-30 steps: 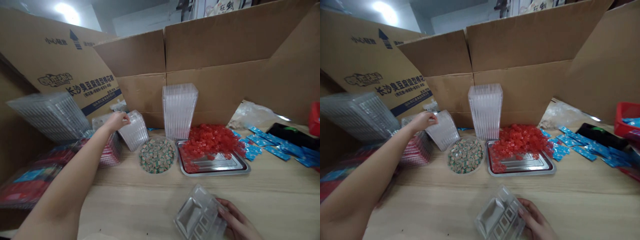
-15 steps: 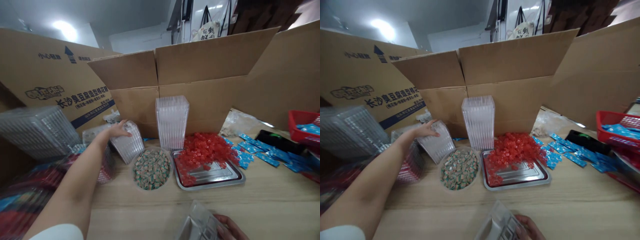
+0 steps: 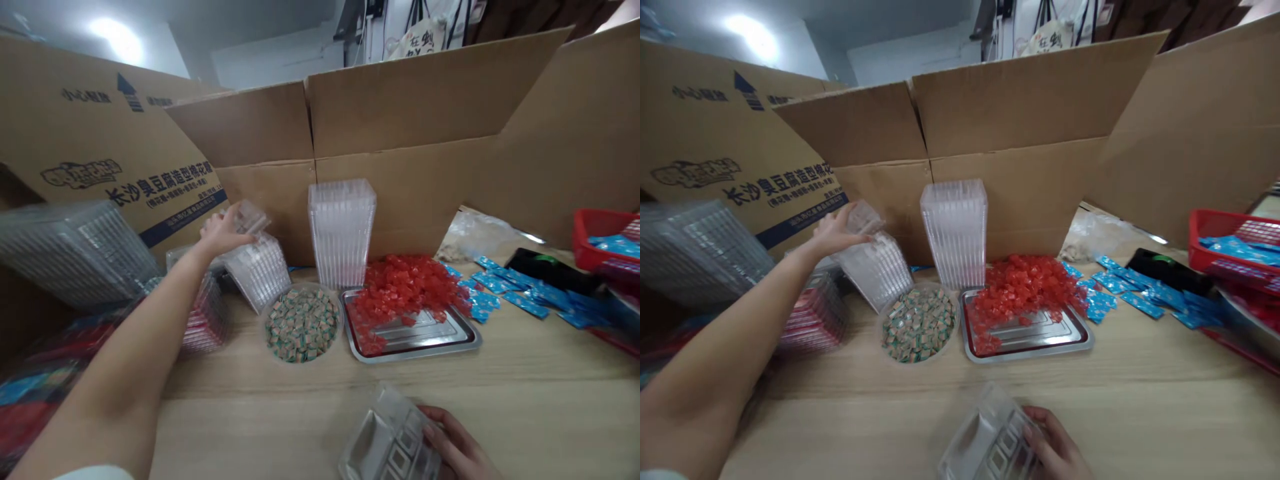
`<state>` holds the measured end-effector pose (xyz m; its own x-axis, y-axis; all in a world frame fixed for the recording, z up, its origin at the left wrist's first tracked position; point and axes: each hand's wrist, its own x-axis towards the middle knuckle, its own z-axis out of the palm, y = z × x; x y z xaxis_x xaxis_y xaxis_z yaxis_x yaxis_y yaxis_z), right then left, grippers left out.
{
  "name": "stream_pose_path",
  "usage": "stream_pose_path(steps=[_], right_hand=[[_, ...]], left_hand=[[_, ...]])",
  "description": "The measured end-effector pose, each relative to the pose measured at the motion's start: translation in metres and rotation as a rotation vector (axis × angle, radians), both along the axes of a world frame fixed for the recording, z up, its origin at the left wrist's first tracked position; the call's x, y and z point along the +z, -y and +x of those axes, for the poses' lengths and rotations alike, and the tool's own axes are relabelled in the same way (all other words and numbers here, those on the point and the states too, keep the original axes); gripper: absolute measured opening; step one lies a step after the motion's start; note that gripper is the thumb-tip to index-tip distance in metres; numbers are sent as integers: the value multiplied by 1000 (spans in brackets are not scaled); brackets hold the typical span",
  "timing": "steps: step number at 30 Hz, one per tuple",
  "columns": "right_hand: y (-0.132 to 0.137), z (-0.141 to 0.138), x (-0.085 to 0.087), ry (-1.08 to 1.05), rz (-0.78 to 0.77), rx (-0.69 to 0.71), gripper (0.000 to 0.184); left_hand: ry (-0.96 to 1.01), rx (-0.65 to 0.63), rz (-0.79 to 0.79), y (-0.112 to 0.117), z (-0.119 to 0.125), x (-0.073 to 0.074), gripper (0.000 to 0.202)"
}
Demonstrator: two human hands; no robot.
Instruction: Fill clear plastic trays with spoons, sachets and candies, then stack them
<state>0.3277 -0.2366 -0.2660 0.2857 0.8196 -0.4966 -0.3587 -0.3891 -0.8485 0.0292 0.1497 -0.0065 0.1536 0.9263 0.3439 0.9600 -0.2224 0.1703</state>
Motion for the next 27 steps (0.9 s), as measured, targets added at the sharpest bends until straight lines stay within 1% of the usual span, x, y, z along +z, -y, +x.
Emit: stream_pose_path(steps=[1,2,3,4,5,6,7,9,10,11,12,13,15,17,20,21,23,25,27], right_hand=[[0,0,0,-12,6,9,47],[-1,0,2,-23,11,6,46],[0,-1,5,-31,14,-13,45],[0,-3,10,-40,12,-52,44],[0,-5,14,-45,4,-102,42],[0,-8,19,-49,0,-140,41],[1,-11,23,-80,2,-165,38],[3,-15,30,-167,50,-182,32],[4,-17,32,-219,78,-180,29],[7,-18,33,-270,102,-172,26],[10,-19,34,-315,120,-159,25],[13,-19,34,-350,137,-141,25],[21,-18,33,-395,163,-95,26],[28,-17,31,-413,194,-70,27],[37,-15,34,-416,231,-95,27],[40,-14,38,-403,255,-116,28],[44,-14,50,-357,331,-152,29],[46,-13,68,-271,424,-181,27],[46,-12,86,-130,480,-204,22]], left_hand=[[50,-11,8,10,4,2,102],[105,-59,7,26,11,0,103],[156,-144,-10,47,20,-6,103],[199,-263,-58,73,31,-18,103],[242,-393,-126,105,43,-34,103],[243,-503,-246,141,57,-53,105],[219,-556,-362,179,70,-73,107],[130,-585,-543,250,95,-112,109],[88,-577,-597,279,106,-131,110],[58,-561,-598,302,116,-147,113],[27,-550,-571,317,124,-160,114],[-6,-528,-548,324,132,-171,116],[-72,-511,-544,325,143,-184,118],[-127,-523,-604,315,148,-188,121],[-129,-576,-674,306,149,-182,125],[-80,-596,-684,307,149,-179,124],[101,-660,-716,313,147,-173,118],[385,-723,-763,327,145,-168,114],[715,-746,-842,344,146,-167,110]])
